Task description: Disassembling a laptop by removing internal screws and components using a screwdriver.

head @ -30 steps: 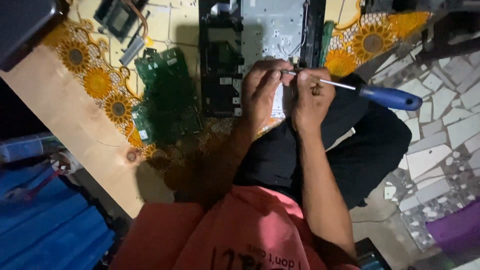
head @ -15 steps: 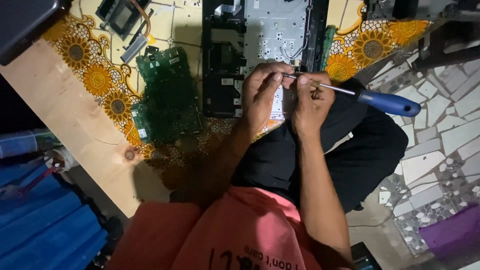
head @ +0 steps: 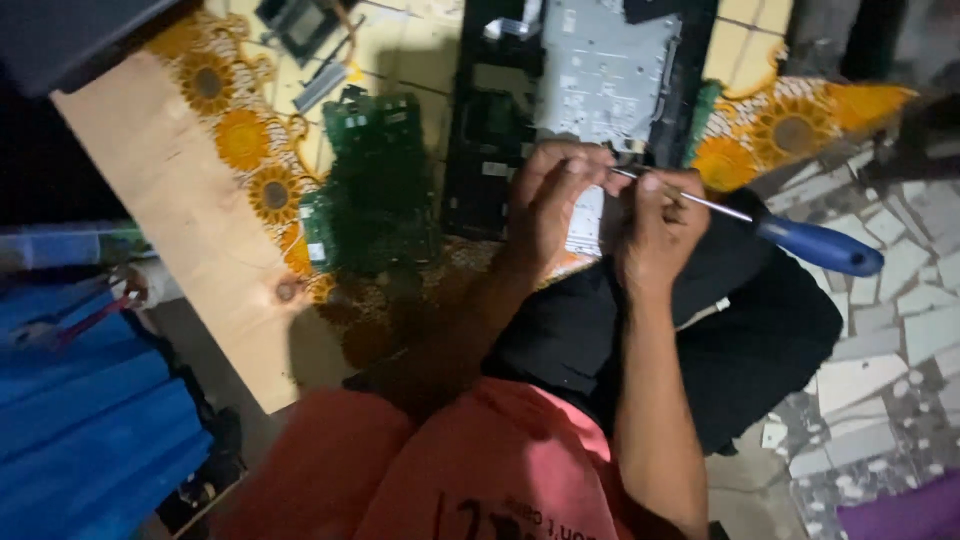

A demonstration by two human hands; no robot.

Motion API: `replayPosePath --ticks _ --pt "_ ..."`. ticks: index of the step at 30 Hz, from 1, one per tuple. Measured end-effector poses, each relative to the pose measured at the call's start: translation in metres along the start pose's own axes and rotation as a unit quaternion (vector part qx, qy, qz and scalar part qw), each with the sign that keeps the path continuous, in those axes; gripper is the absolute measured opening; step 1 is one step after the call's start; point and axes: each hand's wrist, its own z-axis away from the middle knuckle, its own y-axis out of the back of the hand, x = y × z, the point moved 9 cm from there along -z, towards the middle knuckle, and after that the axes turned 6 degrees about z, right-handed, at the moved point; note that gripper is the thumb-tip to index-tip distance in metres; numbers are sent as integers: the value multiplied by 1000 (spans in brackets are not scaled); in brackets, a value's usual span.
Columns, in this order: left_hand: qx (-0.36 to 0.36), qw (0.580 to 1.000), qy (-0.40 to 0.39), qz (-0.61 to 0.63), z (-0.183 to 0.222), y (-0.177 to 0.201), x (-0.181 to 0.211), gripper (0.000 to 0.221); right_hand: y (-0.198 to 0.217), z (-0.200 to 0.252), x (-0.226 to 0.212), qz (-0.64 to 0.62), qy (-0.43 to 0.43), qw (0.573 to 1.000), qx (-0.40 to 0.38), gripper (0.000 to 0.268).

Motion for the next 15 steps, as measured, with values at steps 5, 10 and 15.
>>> replayPosePath --ticks 5,10,15 --pt "39 996 22 -80 6 -2 17 27 -19 -1 -16 -1 0 1000 -15 17" --pt "9 986 32 -163 9 -3 8 27 -6 -1 -1 0 7 1000 -19 16" --pt "6 989 36 -141 10 -4 9 21 10 2 20 25 21 999 -21 15"
